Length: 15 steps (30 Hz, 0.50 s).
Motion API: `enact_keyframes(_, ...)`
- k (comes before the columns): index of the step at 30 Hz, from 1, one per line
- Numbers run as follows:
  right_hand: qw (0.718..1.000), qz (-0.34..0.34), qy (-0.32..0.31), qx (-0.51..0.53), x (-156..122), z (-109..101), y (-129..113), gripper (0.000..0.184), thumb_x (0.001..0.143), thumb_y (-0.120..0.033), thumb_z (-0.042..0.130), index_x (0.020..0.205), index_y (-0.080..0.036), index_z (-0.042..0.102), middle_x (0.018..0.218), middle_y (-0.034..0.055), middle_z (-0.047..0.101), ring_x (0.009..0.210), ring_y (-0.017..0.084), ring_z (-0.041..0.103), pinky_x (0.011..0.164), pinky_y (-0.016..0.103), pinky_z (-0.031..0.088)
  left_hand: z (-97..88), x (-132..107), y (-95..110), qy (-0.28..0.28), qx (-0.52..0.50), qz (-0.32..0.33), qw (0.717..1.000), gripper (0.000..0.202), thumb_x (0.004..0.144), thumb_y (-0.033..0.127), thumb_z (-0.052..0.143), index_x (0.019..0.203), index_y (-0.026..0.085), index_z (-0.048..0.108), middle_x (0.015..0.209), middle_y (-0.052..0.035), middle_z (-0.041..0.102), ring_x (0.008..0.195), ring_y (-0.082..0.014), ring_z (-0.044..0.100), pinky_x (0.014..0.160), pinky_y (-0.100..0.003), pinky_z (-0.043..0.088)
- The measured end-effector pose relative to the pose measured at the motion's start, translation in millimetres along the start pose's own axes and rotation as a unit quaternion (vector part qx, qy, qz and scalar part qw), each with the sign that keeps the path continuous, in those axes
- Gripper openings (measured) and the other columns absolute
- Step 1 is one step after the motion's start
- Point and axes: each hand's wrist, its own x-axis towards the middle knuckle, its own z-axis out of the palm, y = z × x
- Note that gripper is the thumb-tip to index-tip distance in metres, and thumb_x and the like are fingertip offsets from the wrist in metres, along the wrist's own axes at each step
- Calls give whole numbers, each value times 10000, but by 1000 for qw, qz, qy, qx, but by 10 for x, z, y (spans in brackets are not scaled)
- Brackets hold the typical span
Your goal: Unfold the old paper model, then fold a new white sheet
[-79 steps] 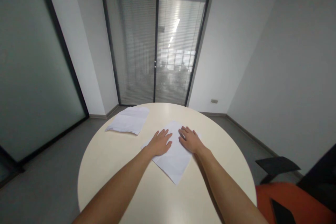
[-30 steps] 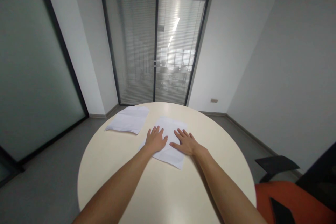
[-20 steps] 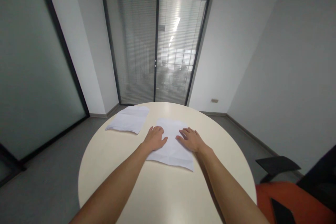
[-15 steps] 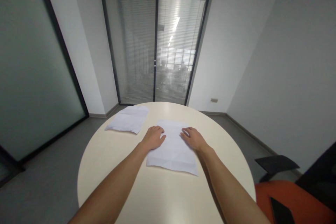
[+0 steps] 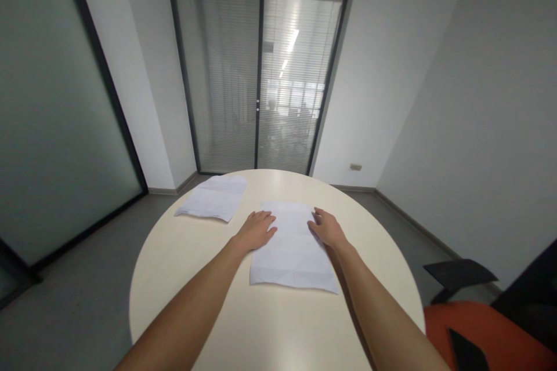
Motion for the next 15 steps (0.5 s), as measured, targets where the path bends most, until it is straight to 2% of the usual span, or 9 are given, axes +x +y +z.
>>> enact_keyframes(3, 998, 60, 17, 27, 2, -37, -8, 567, 850, -390, 575, 1369, -162, 565, 1268, 117, 676, 1162, 273, 624, 954, 359, 480, -4, -5, 7, 5, 9, -9, 1000, 446, 985, 410, 393, 1354, 199, 527, 1505, -126, 466, 1396, -286, 410, 1166, -501, 277)
enact_keyframes(6, 994, 105, 26, 8, -12, -73, -26, 437, 840, -451, 579, 1155, -182, 717, 1149, 131, 728, 1084, 313, 659, 871, 378, 507, 0, -9, 8, 10, 16, -19, 1000, 451, 982, 408, 404, 1351, 180, 527, 1498, -141, 471, 1395, -287, 413, 1163, -491, 284)
enact_keyframes(9, 994, 112, 13, 17, -24, -80, -31, 380, 831, -495, 577, 966, -200, 774, 1037, 130, 758, 998, 321, 687, 808, 380, 513, 6, -8, 4, 12, 16, -24, 1000, 447, 981, 410, 402, 1350, 188, 522, 1494, -141, 476, 1394, -284, 415, 1162, -488, 283)
enact_keyframes(15, 988, 99, 12, 117, 16, -14, 48, 243, 780, -362, 642, 891, -184, 763, 936, 112, 765, 898, 270, 704, 787, 340, 507, 22, -12, -12, 13, 14, -28, 999, 459, 985, 416, 385, 1369, 193, 501, 1503, -133, 467, 1404, -279, 405, 1165, -484, 283)
